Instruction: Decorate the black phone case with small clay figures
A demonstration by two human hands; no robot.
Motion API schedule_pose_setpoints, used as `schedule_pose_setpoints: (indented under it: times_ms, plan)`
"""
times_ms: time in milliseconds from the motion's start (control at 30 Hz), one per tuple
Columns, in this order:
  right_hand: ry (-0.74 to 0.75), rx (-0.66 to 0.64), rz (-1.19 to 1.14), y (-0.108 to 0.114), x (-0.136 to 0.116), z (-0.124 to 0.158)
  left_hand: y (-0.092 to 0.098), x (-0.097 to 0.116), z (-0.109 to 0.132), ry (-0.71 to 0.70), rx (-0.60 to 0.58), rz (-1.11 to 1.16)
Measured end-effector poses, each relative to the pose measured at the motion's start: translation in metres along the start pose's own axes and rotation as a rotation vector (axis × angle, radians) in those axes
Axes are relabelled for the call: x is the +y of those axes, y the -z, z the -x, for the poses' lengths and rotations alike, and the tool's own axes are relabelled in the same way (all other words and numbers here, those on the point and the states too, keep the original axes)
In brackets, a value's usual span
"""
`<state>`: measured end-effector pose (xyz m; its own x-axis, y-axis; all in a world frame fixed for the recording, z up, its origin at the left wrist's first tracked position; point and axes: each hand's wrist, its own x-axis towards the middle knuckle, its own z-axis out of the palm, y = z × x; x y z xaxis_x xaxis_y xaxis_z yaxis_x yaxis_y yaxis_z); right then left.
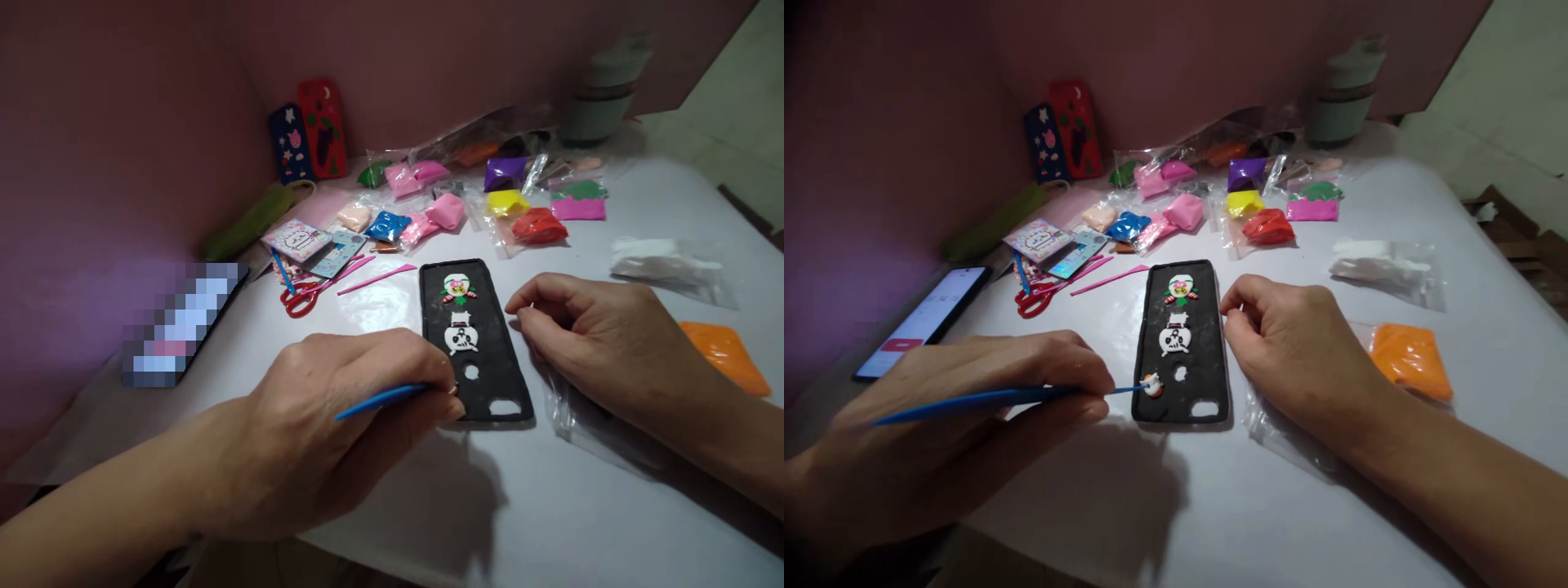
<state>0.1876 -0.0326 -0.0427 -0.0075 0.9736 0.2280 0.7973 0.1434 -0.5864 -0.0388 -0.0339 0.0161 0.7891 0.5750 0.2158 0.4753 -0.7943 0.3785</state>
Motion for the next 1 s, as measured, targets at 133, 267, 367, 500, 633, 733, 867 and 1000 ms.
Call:
schedule_pose_setpoints:
  times_ms: [133, 267, 367, 500, 633, 733, 867, 1000]
  plan:
    - [-0.006, -0.002, -0.031, 0.001, 0.001, 0.0, -0.005, -0.003, 0.002, 0.018, 0.049, 0.046]
    - [-0.014, -0.005, -0.017, 0.0, 0.001, 0.0, -0.01, -0.008, 0.005, 0.005, 0.102, 0.064]
    - [-0.008, -0.002, -0.012, 0.0, 0.0, 0.0, -0.011, -0.01, 0.006, -0.006, 0.109, 0.054]
    - [0.014, 0.004, -0.007, 0.0, 0.0, 0.001, -0.01, -0.009, 0.004, -0.015, 0.071, 0.012]
    - [0.008, 0.012, 0.0, 0.001, 0.0, 0.001, -0.01, -0.008, 0.004, -0.016, 0.031, -0.033]
    - [0.001, 0.003, 0.0, 0.001, -0.001, 0.0, -0.011, -0.008, 0.005, -0.006, 0.0, -0.055]
    - [-0.029, -0.012, 0.007, 0.002, -0.003, 0.0, -0.013, -0.009, 0.005, -0.013, 0.028, -0.012]
    - [-0.037, -0.024, -0.001, 0.003, -0.004, 0.001, -0.013, -0.008, 0.003, -0.013, -0.004, -0.051]
